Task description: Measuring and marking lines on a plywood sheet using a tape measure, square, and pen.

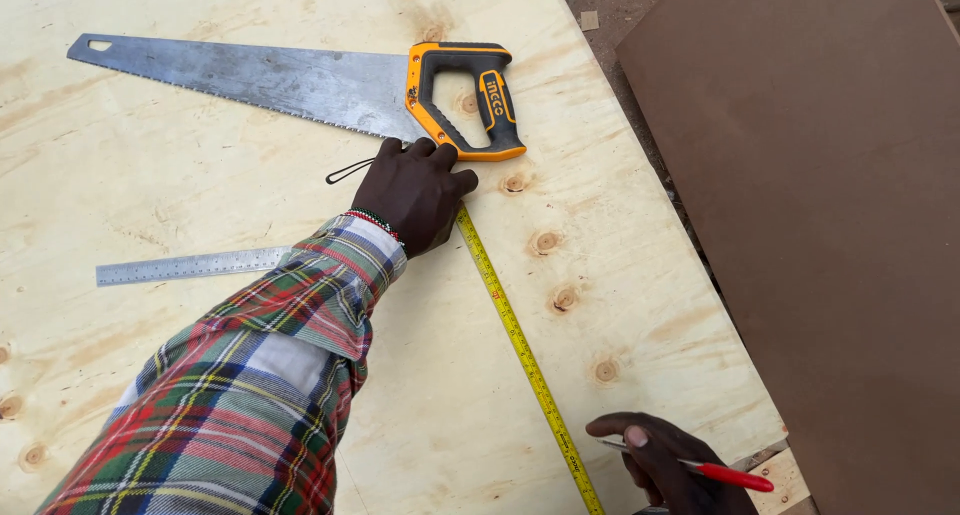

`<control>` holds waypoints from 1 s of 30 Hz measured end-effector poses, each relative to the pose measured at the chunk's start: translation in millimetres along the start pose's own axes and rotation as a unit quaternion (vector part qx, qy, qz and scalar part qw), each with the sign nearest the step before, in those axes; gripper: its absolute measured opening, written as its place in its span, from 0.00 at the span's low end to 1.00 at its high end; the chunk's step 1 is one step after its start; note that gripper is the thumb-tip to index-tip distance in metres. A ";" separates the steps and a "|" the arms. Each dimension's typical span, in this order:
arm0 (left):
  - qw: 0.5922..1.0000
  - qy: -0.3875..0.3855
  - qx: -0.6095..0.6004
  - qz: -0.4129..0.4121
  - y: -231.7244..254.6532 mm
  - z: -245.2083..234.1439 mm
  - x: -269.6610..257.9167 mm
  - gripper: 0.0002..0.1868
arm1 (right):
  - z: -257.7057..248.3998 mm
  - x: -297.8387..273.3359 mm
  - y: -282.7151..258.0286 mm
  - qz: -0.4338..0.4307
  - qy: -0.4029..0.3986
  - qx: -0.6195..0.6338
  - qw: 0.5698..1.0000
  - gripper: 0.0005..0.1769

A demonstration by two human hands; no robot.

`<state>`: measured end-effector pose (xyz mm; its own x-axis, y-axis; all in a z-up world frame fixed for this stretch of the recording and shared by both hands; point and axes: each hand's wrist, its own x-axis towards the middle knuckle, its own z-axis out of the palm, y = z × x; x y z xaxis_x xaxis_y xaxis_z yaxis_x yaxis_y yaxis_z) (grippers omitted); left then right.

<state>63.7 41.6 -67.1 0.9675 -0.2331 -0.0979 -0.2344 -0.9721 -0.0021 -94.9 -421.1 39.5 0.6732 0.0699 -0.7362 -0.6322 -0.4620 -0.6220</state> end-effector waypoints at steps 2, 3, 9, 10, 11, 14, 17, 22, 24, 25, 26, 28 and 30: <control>0.997 0.061 0.047 0.014 -7.2 6.3 -3.2 0.05 | 48.2 43.2 -60.6 -0.002 0.003 0.005 1.000 0.33; 0.998 0.057 0.035 0.007 -6.7 7.2 -2.9 0.04 | 66.9 58.9 -67.8 -0.087 -0.020 0.054 0.995 0.21; 0.999 0.027 0.027 -0.006 -3.5 8.4 4.8 0.09 | 170.4 96.5 -110.0 -0.203 -0.043 0.147 0.967 0.12; 0.999 0.028 0.024 -0.009 -3.8 7.9 5.5 0.10 | 183.3 99.8 -112.4 -0.209 -0.042 0.145 0.966 0.15; 0.999 0.028 0.024 -0.010 -3.8 6.8 5.0 0.10 | 190.5 102.1 -112.3 -0.209 -0.043 0.143 0.966 0.15; 1.000 0.021 0.009 -0.008 -4.6 4.9 4.3 0.10 | 206.4 107.8 -111.7 -0.196 0.003 0.151 0.969 0.14; 1.000 0.029 0.002 -0.003 -5.3 6.1 3.2 0.09 | 210.9 111.0 -108.3 -0.194 0.031 0.149 0.969 0.10; 0.999 0.045 -0.007 0.003 -7.0 11.3 3.3 0.09 | 214.0 116.7 -110.8 -0.218 0.055 0.103 0.969 0.09; 0.999 0.038 -0.010 0.003 -6.7 9.0 3.8 0.10 | 215.8 115.4 -116.9 -0.204 0.060 0.091 0.973 0.09; 0.999 0.033 -0.010 0.002 -6.5 7.3 4.9 0.11 | 216.3 115.3 -120.2 -0.192 0.065 0.081 0.976 0.08; 0.999 0.033 -0.012 0.003 -5.1 7.9 4.3 0.11 | 216.3 114.4 -119.5 -0.192 0.066 0.081 0.976 0.08; 1.000 0.029 -0.006 0.001 -5.8 7.3 5.0 0.11 | 217.7 114.3 -121.1 -0.201 0.072 0.073 0.974 0.07; 0.999 -0.003 -0.041 -0.001 -6.6 -11.5 3.6 0.14 | 217.0 116.0 -115.3 -0.240 0.055 0.088 0.965 0.08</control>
<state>69.9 46.9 -55.9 0.9674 -0.2314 -0.1030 -0.2239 -0.9714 0.0794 -27.2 -167.9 -32.0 0.9356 0.1391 -0.3246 -0.2857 -0.2420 -0.9273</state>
